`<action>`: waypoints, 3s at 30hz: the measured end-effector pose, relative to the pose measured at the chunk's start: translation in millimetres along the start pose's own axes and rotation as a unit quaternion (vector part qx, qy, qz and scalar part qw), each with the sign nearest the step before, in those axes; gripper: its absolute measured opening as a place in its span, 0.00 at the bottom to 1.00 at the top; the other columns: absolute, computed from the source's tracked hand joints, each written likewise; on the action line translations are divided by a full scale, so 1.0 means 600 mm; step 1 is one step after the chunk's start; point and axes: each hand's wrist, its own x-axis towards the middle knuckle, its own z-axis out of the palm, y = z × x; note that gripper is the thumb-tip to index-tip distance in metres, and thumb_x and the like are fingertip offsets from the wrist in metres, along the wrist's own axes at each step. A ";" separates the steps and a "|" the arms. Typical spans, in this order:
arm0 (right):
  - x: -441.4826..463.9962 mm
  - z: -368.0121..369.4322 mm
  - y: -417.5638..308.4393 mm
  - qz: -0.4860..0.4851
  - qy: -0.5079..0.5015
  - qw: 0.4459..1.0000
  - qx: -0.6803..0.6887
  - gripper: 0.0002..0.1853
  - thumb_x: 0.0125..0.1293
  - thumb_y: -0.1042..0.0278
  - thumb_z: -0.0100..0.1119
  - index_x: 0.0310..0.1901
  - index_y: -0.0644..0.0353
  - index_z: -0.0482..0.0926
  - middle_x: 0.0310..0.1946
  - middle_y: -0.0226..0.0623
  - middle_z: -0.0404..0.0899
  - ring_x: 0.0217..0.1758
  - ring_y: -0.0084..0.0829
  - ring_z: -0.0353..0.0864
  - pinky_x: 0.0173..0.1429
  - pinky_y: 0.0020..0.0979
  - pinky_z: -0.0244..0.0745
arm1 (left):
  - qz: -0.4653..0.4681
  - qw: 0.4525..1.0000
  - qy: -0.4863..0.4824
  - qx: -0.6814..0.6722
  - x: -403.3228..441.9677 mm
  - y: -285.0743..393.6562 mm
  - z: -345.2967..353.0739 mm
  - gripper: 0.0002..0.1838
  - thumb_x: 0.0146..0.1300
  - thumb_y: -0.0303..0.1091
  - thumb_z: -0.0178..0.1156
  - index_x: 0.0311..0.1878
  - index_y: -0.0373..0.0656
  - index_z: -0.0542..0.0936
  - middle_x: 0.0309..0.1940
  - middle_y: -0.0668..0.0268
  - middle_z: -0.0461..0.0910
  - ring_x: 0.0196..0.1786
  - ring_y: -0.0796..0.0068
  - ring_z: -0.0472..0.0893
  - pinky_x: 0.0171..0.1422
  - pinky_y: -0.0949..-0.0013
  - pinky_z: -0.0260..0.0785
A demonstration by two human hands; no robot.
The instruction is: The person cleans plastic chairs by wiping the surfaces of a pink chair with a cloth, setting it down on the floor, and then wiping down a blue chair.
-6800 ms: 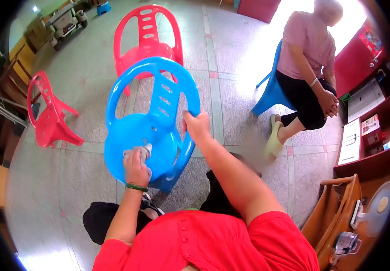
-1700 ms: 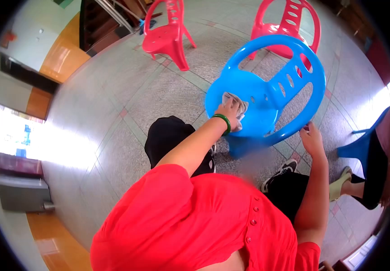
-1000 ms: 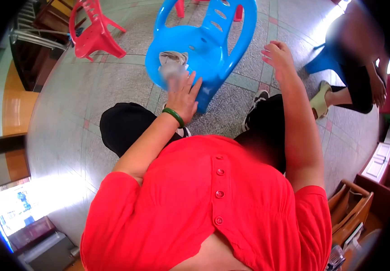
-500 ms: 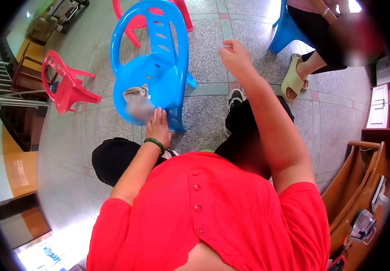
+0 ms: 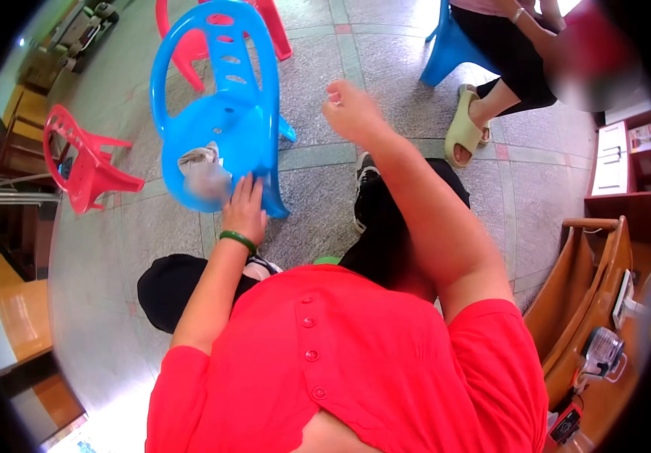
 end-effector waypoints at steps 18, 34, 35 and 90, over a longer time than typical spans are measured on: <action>-0.011 0.013 0.001 -0.126 -0.421 0.851 -0.290 0.21 0.61 0.60 0.56 0.54 0.60 0.74 0.48 0.53 0.79 0.54 0.51 0.77 0.56 0.46 0.72 | -0.041 0.988 0.144 -0.048 0.040 -0.015 -0.055 0.41 0.56 0.30 0.60 0.73 0.37 0.53 0.73 0.49 0.54 0.75 0.50 0.54 0.77 0.50 0.46; -0.011 -0.001 0.025 -0.108 -0.370 0.878 -0.284 0.20 0.63 0.60 0.57 0.54 0.60 0.74 0.46 0.52 0.80 0.51 0.53 0.78 0.55 0.46 0.72 | -0.027 0.996 0.080 -0.007 0.050 -0.022 -0.034 0.44 0.55 0.28 0.57 0.75 0.41 0.50 0.76 0.56 0.50 0.78 0.58 0.49 0.80 0.53 0.37; -0.007 -0.003 0.019 -0.110 -0.372 0.882 -0.267 0.20 0.63 0.59 0.57 0.54 0.60 0.74 0.46 0.52 0.80 0.52 0.53 0.78 0.56 0.46 0.72 | -0.019 0.997 0.076 0.013 0.050 -0.026 -0.027 0.44 0.54 0.29 0.58 0.75 0.42 0.51 0.76 0.56 0.50 0.78 0.58 0.50 0.80 0.54 0.38; 0.051 -0.256 0.100 0.253 0.248 0.854 0.382 0.37 0.69 0.43 0.49 0.73 0.50 0.52 0.73 0.39 0.50 0.75 0.41 0.50 0.71 0.58 0.50 | -0.442 0.565 0.345 -0.605 -0.067 -0.302 -0.163 0.43 0.66 0.65 0.47 0.77 0.58 0.45 0.78 0.65 0.40 0.79 0.53 0.44 0.68 0.24 0.45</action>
